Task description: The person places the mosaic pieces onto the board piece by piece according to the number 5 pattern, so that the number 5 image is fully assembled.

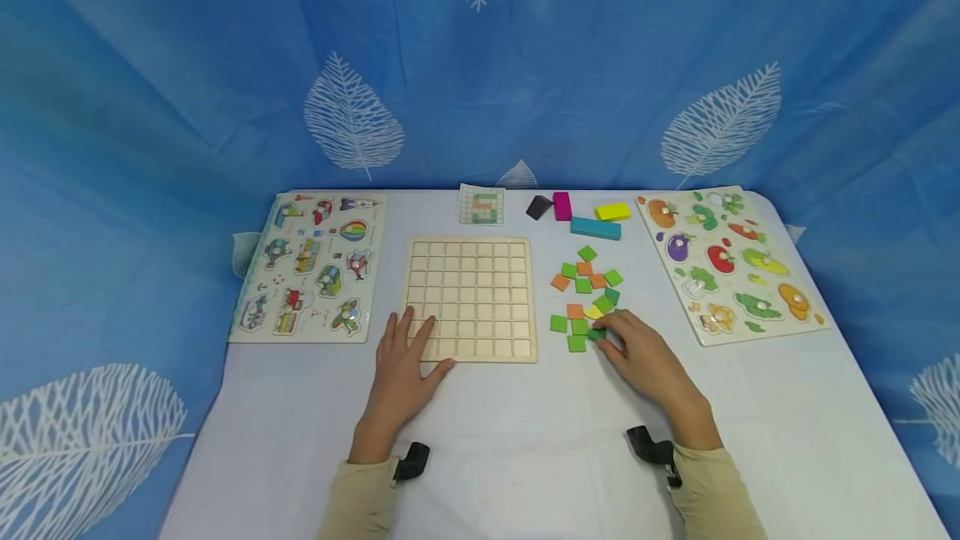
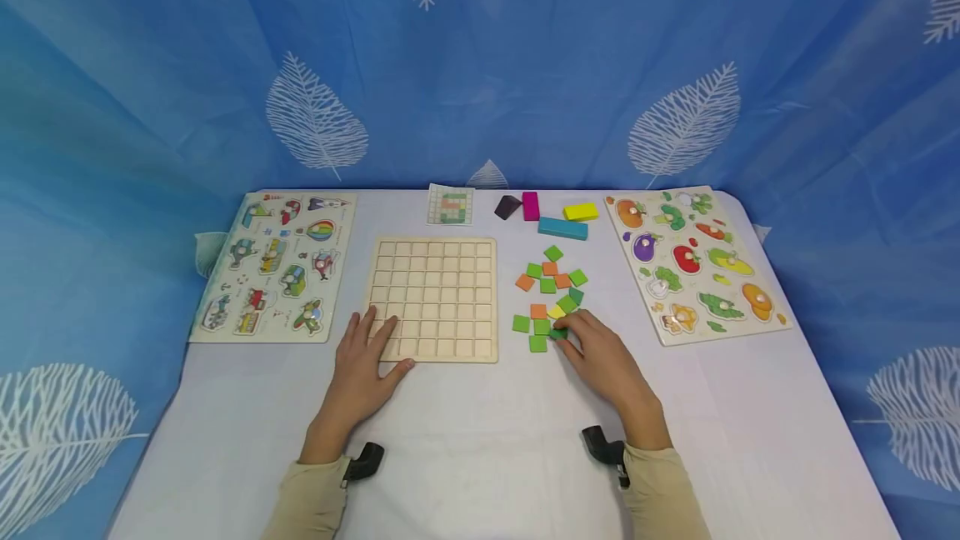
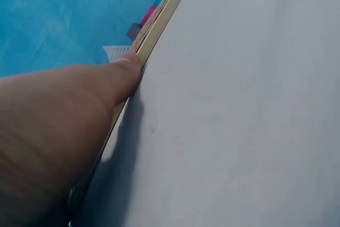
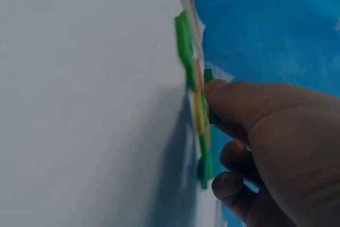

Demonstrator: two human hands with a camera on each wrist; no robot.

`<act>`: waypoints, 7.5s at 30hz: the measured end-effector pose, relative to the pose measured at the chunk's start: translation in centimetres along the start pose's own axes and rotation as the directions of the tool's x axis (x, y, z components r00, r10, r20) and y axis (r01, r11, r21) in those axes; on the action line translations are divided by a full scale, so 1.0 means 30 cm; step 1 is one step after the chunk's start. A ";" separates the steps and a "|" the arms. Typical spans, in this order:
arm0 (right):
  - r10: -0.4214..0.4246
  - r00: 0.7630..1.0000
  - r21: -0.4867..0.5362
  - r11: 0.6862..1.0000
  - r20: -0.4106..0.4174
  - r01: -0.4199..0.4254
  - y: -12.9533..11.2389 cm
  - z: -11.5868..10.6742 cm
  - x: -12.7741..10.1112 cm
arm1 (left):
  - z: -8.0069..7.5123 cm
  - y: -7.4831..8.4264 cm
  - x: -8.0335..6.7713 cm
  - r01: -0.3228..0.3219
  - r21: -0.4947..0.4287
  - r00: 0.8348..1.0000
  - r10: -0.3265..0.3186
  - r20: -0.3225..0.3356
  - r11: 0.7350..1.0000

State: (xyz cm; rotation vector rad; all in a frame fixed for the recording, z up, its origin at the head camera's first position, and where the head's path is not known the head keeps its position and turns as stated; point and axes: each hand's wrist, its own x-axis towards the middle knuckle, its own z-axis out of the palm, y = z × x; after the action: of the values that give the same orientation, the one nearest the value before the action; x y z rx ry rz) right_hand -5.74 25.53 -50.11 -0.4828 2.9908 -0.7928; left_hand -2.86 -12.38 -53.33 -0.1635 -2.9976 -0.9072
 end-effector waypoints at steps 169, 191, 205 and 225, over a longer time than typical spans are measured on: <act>-0.264 0.956 -0.081 0.958 0.129 0.276 -0.425 0.304 0.565 | 0.032 0.022 -0.007 0.058 0.038 0.995 -0.054 -0.086 0.998; -0.032 0.999 -0.044 0.999 0.011 0.032 -0.172 0.162 0.374 | 0.030 0.042 -0.010 0.070 0.003 0.994 -0.070 -0.086 0.998; 0.160 0.984 -0.033 0.986 -0.082 -0.163 -0.037 0.103 0.225 | 0.036 0.029 -0.008 0.073 0.011 0.995 -0.072 -0.071 0.997; 0.117 0.993 -0.023 0.993 -0.025 -0.117 -0.074 0.101 0.246 | 0.033 0.037 -0.011 0.058 0.004 0.992 -0.057 -0.109 0.998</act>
State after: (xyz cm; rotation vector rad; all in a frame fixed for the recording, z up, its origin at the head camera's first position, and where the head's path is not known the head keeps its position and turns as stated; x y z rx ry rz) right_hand -11.85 20.04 -51.17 -0.2973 3.0205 -0.7593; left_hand -2.39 -10.95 -53.55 -0.0263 -2.9183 -0.8799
